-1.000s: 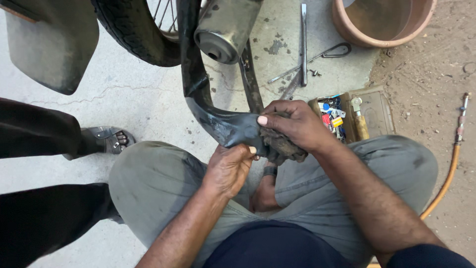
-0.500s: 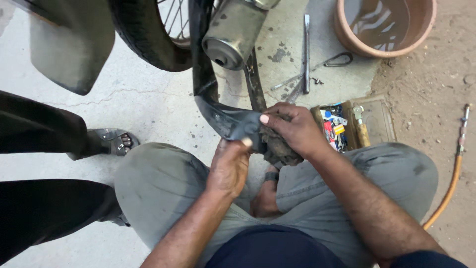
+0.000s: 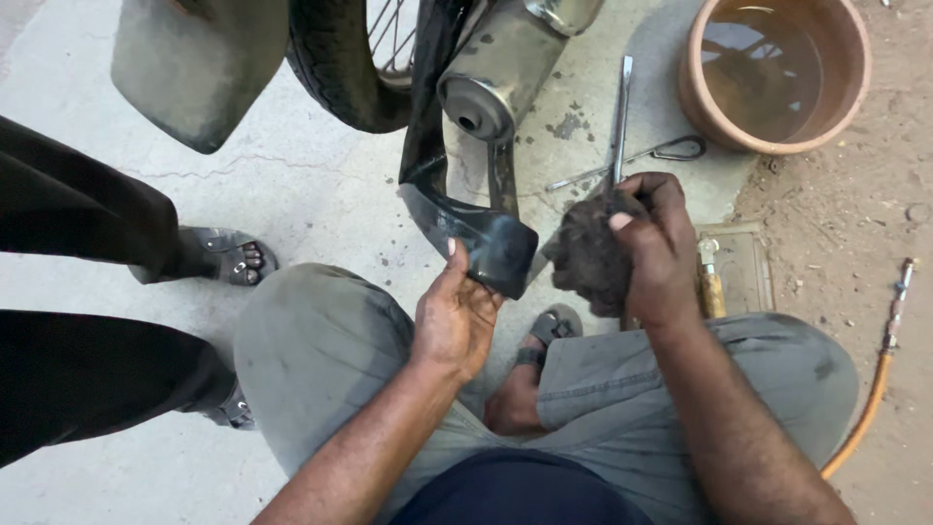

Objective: The person rubs a motorcycle inner tube in a basin of water, pulls the tube through a gap in the motorcycle's frame, and uses a metal file and a cloth to clean and smooth a section of the rubber.

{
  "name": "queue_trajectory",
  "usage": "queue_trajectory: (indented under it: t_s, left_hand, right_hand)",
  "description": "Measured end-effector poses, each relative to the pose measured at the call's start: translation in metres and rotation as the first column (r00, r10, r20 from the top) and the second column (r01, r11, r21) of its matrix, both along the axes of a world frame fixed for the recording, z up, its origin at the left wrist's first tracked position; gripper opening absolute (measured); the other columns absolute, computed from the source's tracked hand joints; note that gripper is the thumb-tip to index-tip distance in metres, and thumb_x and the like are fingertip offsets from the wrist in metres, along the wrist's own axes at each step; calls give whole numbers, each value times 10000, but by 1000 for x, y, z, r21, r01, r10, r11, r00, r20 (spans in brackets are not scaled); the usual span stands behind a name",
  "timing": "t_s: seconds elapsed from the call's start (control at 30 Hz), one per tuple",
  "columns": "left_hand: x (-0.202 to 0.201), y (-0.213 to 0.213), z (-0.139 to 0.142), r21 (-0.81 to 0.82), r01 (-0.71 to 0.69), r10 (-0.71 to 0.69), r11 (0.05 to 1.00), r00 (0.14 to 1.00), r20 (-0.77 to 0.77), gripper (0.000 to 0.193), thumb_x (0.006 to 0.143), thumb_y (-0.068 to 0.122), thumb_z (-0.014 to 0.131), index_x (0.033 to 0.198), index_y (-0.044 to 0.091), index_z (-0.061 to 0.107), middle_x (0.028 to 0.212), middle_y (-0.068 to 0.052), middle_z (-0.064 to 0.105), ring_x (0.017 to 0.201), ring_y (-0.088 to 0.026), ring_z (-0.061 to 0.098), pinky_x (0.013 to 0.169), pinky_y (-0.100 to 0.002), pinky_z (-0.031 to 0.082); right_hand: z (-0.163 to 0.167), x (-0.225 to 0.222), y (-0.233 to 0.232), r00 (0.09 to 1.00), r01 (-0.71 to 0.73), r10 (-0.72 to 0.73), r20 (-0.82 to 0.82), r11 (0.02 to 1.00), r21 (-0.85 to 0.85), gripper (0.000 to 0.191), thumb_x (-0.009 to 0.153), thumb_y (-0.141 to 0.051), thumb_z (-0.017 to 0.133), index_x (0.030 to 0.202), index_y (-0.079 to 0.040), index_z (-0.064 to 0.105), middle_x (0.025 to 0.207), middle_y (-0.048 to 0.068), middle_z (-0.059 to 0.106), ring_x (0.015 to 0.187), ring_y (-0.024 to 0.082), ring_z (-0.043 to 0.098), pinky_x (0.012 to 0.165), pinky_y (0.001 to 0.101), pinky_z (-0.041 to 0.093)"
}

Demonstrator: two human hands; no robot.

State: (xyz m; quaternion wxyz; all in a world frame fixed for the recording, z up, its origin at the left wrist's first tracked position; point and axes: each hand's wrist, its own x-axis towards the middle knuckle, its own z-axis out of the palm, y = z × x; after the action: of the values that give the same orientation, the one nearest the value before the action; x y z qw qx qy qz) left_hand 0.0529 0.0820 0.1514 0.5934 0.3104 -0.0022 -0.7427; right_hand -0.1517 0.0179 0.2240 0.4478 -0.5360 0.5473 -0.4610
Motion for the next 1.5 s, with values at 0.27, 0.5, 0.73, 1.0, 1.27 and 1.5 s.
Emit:
queue_trajectory:
  t_s: [0.27,0.5,0.73,1.0,1.27,1.5]
  left_hand:
    - [-12,6,-3,21,91,-92,996,996,23,475,1039,498,548,1182,54,641,1018,-26,703,912,-119,631,838,-291,483]
    - [-5,4,9,11,97,-97,995,995,5,552,1040,549,479,1196,44,639,1030,-45,692,950,-137,652,855,-316,516]
    - [7,-6,25,88,68,-66,994,997,-30,580,1042,586,469,1111,35,632,925,-87,726,845,-215,701,758,-377,561]
    - [11,-9,14,23,-48,49,999,999,-18,487,1046,522,472,1165,82,643,970,-31,741,866,-142,696,787,-312,532]
    - [2,0,-1,-8,38,-38,999,999,-14,511,1067,532,494,1112,50,658,931,-46,729,814,-139,678,773,-302,530]
    - [16,-4,-1,48,-64,63,997,998,13,464,1062,510,531,1100,64,653,905,-42,729,771,-129,691,729,-298,554]
  right_hand:
    - [-5,60,21,836,-323,90,-541,878,-352,342,865,-61,773,1183,-35,650,1180,155,628,1124,336,586,989,409,479]
    - [-3,72,31,858,-396,164,-486,816,-422,297,843,18,744,1127,-51,692,1129,125,641,1075,323,617,924,412,523]
    - [-1,62,37,748,-639,497,-440,719,-274,243,811,-48,763,1050,-51,717,1072,116,681,1024,309,656,894,409,542]
    - [27,-10,4,923,-350,383,-29,871,344,209,862,-82,769,1058,-52,703,993,103,717,930,208,657,819,370,559]
    - [5,47,23,802,-443,167,-573,809,-385,266,843,-58,819,1080,-56,698,1127,107,680,1062,297,653,924,400,539]
    - [19,33,21,594,-642,449,-668,764,-58,228,719,-77,829,932,-88,748,1017,111,698,1022,328,672,859,426,557]
